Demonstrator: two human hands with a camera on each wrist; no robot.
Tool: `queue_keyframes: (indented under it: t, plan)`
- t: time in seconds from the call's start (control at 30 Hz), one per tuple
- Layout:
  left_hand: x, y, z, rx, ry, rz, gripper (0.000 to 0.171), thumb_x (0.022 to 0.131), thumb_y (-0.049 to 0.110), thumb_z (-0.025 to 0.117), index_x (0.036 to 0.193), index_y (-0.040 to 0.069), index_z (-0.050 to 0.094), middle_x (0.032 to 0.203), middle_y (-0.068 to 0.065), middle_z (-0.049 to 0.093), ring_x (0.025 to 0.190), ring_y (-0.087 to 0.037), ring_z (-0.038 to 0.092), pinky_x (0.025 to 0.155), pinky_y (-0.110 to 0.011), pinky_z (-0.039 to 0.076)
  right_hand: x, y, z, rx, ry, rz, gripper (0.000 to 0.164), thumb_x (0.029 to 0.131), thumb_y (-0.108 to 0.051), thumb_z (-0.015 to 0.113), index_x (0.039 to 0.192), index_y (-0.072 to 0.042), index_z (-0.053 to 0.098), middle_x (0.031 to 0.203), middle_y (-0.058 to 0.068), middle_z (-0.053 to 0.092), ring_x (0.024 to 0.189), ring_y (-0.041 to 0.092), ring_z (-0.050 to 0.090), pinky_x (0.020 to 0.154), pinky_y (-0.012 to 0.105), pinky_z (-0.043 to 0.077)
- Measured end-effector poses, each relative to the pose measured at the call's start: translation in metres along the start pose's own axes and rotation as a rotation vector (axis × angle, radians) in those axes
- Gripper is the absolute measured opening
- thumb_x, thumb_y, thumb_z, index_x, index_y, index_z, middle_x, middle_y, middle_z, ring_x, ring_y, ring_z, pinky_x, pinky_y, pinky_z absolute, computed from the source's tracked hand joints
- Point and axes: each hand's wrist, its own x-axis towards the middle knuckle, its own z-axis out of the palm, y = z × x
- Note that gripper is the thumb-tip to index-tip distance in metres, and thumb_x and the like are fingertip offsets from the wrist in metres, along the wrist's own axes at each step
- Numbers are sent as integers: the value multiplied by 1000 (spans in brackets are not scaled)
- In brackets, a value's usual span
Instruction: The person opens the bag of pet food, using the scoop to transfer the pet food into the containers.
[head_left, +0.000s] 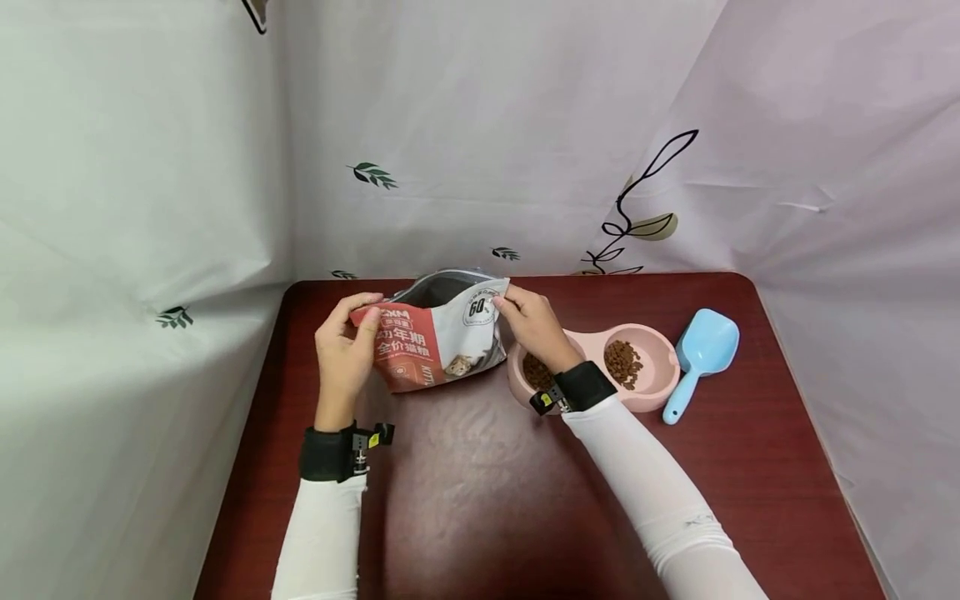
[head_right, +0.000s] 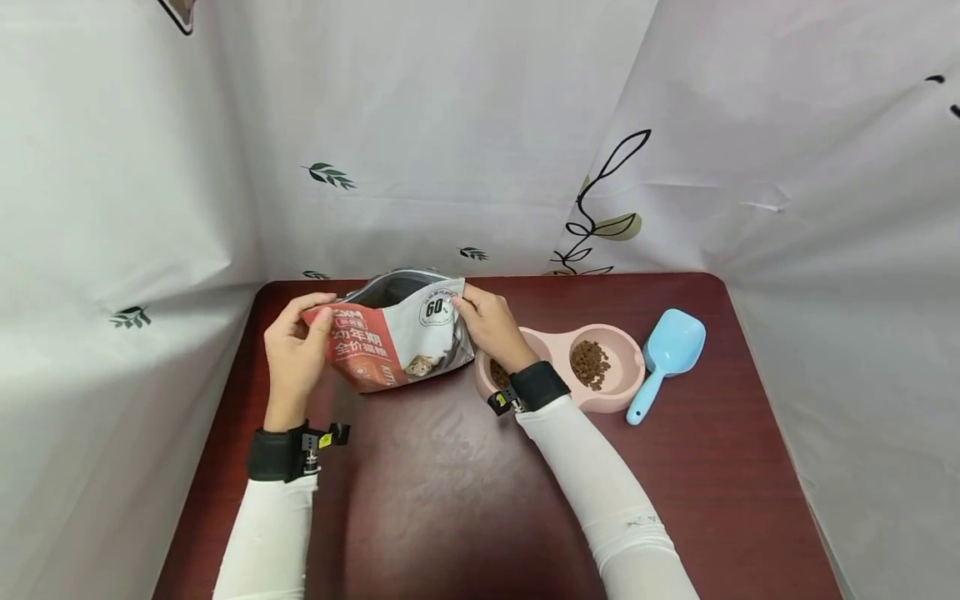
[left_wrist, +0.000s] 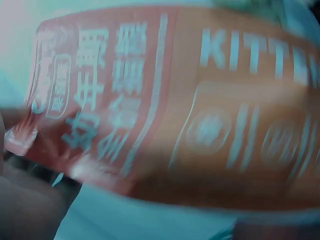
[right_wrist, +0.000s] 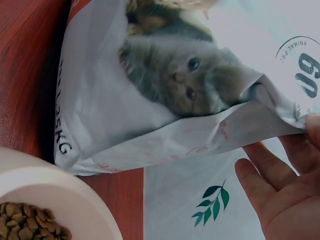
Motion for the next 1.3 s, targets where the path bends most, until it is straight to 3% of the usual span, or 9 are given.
queue_keyframes:
  t: [0.13,0.23,0.3,0.47,0.57,0.87,1.03,1.17,1.3]
  plan:
    - [3,13,-1,203,-139,103,38,86,5,84,123,7,74,116,-11,74,96,-15,70,79,-12,51,-2,-1,0,26,0,-3,19,106,-19,60,117,-9,73,106,10,74,95,19,63,85,37,50]
    - [6,19,2,336,-155,179,29,84,9,87,111,6,79,108,-10,77,95,-20,71,81,-8,46,-5,0,1,26,-5,7,16,107,-20,59,109,-8,70,83,10,63,76,19,54,72,33,43]
    - [7,20,4,359,-156,197,19,85,10,86,102,4,80,99,-10,77,88,-21,71,78,-8,45,-8,1,0,19,6,12,15,106,-19,59,109,-8,70,77,8,56,70,18,47,67,32,38]
    - [3,18,10,290,-139,201,5,87,8,83,90,4,81,83,-9,76,72,-13,66,67,-11,45,-17,3,-6,-3,36,-5,16,106,-18,60,112,-10,73,71,4,49,65,16,43,67,31,37]
    - [0,18,14,236,-144,199,4,88,9,82,90,5,82,82,-8,75,71,-9,64,66,-12,46,-24,4,-12,-3,59,-10,13,106,-19,60,103,-12,70,67,3,39,61,17,38,63,31,34]
    - [-6,23,28,169,-179,213,5,92,8,79,94,5,82,81,-7,75,68,-12,61,63,-14,45,-41,7,-31,-16,61,-15,14,106,-18,61,106,-11,73,78,8,58,70,18,49,69,32,39]
    - [-4,23,36,163,-183,201,8,93,12,77,95,6,82,83,-6,75,69,-14,64,63,-14,46,-45,7,-39,-17,44,-3,12,106,-17,61,101,-10,69,69,4,45,62,17,39,66,32,35]
    - [-1,24,38,179,-198,165,9,94,14,77,96,6,82,86,-7,77,72,-17,67,67,-14,48,-43,7,-41,-10,29,15,14,106,-18,60,96,-10,66,66,0,41,58,13,34,61,29,32]
    - [4,26,32,224,-269,79,13,95,15,76,105,8,81,98,-8,79,80,-16,69,69,-15,50,-39,6,-41,-10,23,19,14,105,-17,61,94,-10,65,66,0,43,55,12,34,56,27,29]
